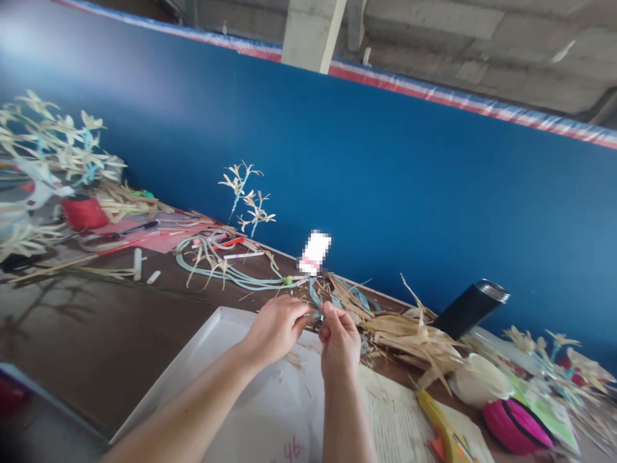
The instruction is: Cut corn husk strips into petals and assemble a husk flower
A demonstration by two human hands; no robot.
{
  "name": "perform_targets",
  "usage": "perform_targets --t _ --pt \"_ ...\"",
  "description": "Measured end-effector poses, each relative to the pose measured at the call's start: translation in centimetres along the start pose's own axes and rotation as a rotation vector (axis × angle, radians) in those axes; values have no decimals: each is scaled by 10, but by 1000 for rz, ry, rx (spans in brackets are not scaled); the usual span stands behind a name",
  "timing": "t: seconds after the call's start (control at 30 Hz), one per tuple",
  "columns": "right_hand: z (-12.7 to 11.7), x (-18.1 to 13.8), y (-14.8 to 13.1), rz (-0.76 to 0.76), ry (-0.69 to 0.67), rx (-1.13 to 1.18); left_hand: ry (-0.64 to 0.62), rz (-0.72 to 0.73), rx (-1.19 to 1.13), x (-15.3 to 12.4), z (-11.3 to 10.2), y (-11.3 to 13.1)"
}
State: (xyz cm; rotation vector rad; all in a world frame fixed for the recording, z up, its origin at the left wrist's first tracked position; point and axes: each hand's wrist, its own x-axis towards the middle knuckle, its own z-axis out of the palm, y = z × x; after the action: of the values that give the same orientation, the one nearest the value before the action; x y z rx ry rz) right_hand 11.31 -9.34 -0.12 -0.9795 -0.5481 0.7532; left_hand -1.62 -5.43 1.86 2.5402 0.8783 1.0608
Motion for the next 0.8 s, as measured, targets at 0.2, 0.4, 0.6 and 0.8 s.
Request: perform_targets --t 0.2,0.4,0.6,0.8 --pt "-1 0 -5 2 29 38 0 0 34 0 -2 -4" --pt "-7 4 -12 -34 -8 91 31 -3 70 1 -3 -6" --pt "-5 4 -10 -93 103 55 0 18 47 2 -4 -5" --pt "-7 6 -7 -93 152 108 -35 28 42 1 -3 -3"
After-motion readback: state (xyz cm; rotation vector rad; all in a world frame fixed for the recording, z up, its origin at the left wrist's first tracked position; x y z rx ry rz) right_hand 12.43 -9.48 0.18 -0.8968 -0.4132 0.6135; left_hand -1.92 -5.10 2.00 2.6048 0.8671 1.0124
